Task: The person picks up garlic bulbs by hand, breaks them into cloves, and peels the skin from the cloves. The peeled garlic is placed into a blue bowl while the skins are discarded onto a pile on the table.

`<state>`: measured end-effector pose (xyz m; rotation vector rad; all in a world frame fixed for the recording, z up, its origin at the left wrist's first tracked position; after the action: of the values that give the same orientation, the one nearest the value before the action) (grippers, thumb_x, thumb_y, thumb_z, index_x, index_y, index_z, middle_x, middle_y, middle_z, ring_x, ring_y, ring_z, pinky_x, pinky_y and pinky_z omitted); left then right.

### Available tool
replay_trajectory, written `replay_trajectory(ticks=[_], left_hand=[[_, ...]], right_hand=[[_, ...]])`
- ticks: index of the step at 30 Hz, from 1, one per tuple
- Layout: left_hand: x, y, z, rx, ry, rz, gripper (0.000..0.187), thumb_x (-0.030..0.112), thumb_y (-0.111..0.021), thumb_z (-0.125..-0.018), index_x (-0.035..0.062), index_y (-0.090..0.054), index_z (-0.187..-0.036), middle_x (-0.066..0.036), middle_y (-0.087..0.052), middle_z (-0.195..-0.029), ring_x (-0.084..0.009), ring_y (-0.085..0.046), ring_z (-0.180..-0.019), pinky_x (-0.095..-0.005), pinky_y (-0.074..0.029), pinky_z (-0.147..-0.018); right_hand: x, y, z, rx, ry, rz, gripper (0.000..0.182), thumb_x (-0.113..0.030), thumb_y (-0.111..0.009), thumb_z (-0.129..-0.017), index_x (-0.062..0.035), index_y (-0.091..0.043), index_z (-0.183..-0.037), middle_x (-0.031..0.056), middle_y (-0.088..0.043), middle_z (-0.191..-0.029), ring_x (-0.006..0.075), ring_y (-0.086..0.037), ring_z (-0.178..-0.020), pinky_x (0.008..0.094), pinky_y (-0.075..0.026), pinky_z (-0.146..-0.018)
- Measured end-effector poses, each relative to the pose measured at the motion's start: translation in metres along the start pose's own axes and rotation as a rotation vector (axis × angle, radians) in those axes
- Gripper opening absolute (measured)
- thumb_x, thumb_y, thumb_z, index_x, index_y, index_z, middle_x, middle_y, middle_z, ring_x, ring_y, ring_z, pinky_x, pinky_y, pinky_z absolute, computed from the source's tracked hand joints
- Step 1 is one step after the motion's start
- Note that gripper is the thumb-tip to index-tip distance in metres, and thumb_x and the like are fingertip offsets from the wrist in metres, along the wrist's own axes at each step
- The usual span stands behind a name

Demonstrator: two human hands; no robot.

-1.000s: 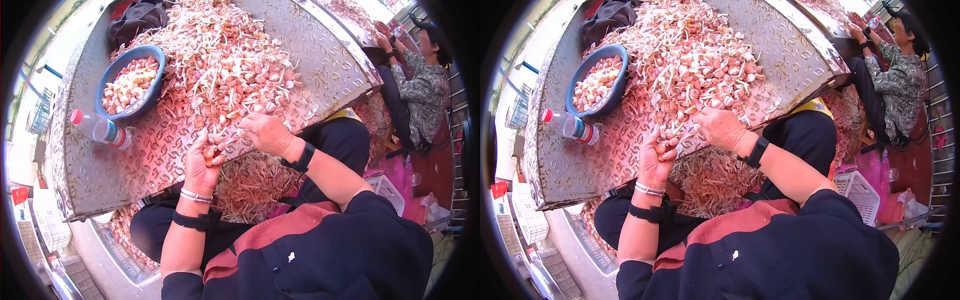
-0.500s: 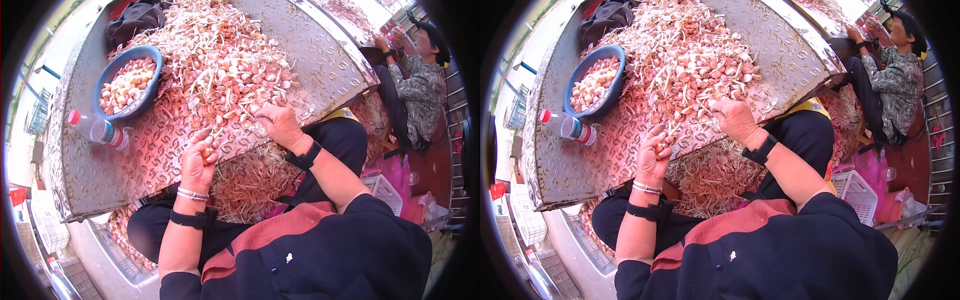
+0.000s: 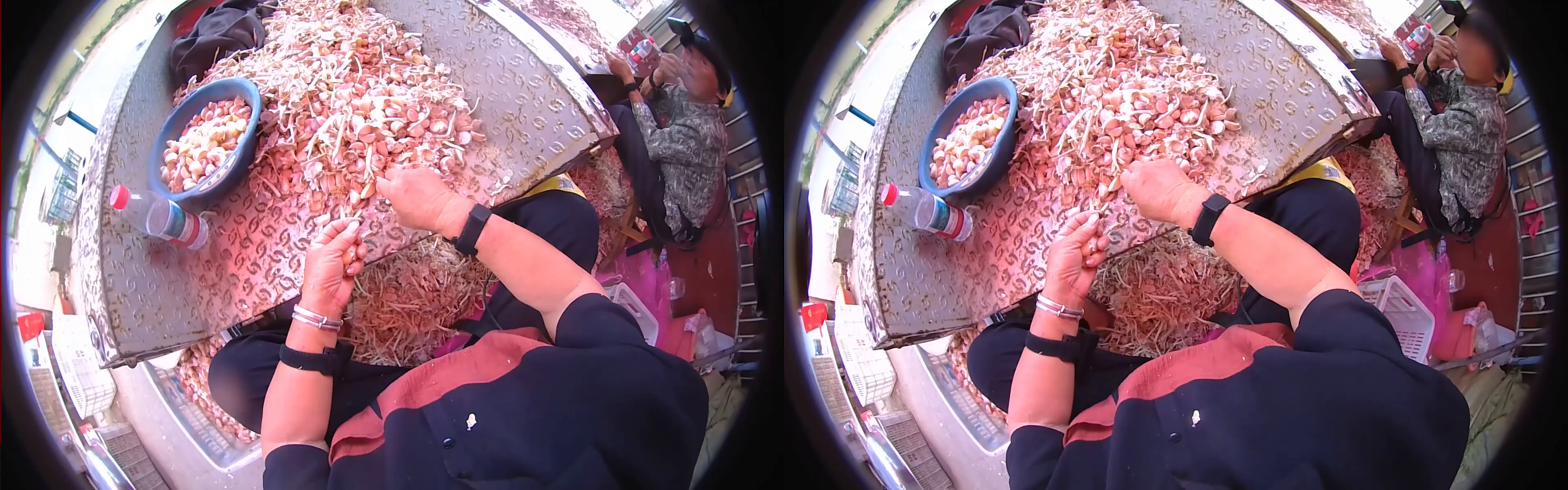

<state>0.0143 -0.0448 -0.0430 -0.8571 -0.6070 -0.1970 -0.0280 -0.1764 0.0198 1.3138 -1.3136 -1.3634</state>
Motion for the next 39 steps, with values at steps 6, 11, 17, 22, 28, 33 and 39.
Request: replay_trajectory(ticks=[6, 11, 17, 22, 28, 33, 39], left_hand=[[0.007, 0.0, 0.002, 0.024, -0.08, -0.065, 0.009, 0.007, -0.061, -0.086, 0.0061, -0.057, -0.094, -0.002, -0.055, -0.071, -0.0101, -0.053, -0.055, -0.017, -0.033, -0.039], [0.012, -0.003, 0.004, 0.04, -0.111, -0.108, 0.007, 0.008, -0.06, -0.087, 0.0062, -0.056, -0.092, -0.002, -0.055, -0.071, -0.0091, -0.052, -0.054, -0.0169, -0.033, -0.039], [0.012, -0.004, 0.003, 0.044, -0.109, -0.138, 0.005, 0.009, -0.059, -0.088, 0.0059, -0.055, -0.091, -0.002, -0.055, -0.07, -0.0088, -0.052, -0.054, -0.0167, -0.033, -0.038], [0.012, -0.003, 0.003, 0.017, -0.126, -0.146, 0.006, 0.01, -0.057, -0.089, 0.0055, -0.055, -0.092, -0.003, -0.055, -0.071, -0.0092, -0.052, -0.053, -0.0168, -0.033, -0.038], [-0.02, -0.017, 0.008, -0.102, 0.153, 0.127, 0.029, 0.03, -0.042, -0.097, 0.0038, -0.055, -0.095, -0.007, -0.056, -0.075, -0.0151, -0.052, -0.056, -0.016, -0.033, -0.035], [-0.025, -0.015, 0.007, -0.21, 0.213, 0.325, 0.031, 0.032, -0.044, -0.095, 0.0034, -0.054, -0.091, -0.011, -0.055, -0.081, -0.0173, -0.05, -0.062, -0.0181, -0.034, -0.037], [-0.023, -0.017, 0.007, -0.189, 0.165, 0.326, 0.021, 0.022, -0.051, -0.092, 0.0025, -0.053, -0.085, -0.008, -0.05, -0.082, -0.0117, -0.042, -0.061, -0.0176, -0.034, -0.041]], right_hand=[[0.03, -0.015, 0.003, -0.024, -0.216, -0.431, 0.023, -0.007, -0.06, -0.072, -0.0004, -0.061, -0.093, 0.0127, -0.062, -0.086, 0.024, -0.063, -0.08, 0.0361, -0.051, -0.069], [0.025, -0.031, 0.02, -0.079, -0.543, -1.741, 0.02, -0.008, -0.063, -0.079, -0.0042, -0.061, -0.1, 0.0038, -0.064, -0.087, 0.0144, -0.063, -0.074, 0.0256, -0.052, -0.066], [0.008, -0.019, 0.028, -0.121, -0.484, -2.062, 0.015, -0.007, -0.06, -0.085, -0.0027, -0.06, -0.099, 0.0046, -0.064, -0.087, 0.0124, -0.063, -0.076, 0.0248, -0.053, -0.068], [-0.012, -0.011, 0.038, -0.125, -0.428, -2.281, 0.017, -0.009, -0.061, -0.086, -0.004, -0.06, -0.102, 0.0028, -0.064, -0.086, 0.011, -0.063, -0.075, 0.0225, -0.052, -0.066], [-0.037, 0.003, 0.04, 0.001, -0.306, -1.603, 0.024, -0.011, -0.063, -0.085, -0.0007, -0.062, -0.107, 0.0011, -0.064, -0.086, 0.0067, -0.06, -0.076, 0.0212, -0.05, -0.061], [0.036, 0.051, 0.061, 0.51, -0.339, -0.695, 0.01, -0.005, -0.064, -0.079, -0.0018, -0.067, -0.088, 0.0061, -0.065, -0.079, 0.0125, -0.062, -0.072, 0.0253, -0.048, -0.063], [0.087, 0.01, 0.1, 0.269, -0.569, -0.341, 0.016, -0.011, -0.065, -0.073, -0.0092, -0.065, -0.088, 0.0142, -0.057, -0.089, 0.0329, -0.057, -0.087, 0.0395, -0.047, -0.076]])
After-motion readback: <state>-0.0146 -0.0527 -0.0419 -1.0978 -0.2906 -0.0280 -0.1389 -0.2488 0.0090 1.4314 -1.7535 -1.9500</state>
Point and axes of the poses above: each hand's wrist, its own z-axis away from the middle knuckle, its own y-axis out of the back of the hand, x = y × z, the point moved 8 cm from there along -z, towards the middle knuckle
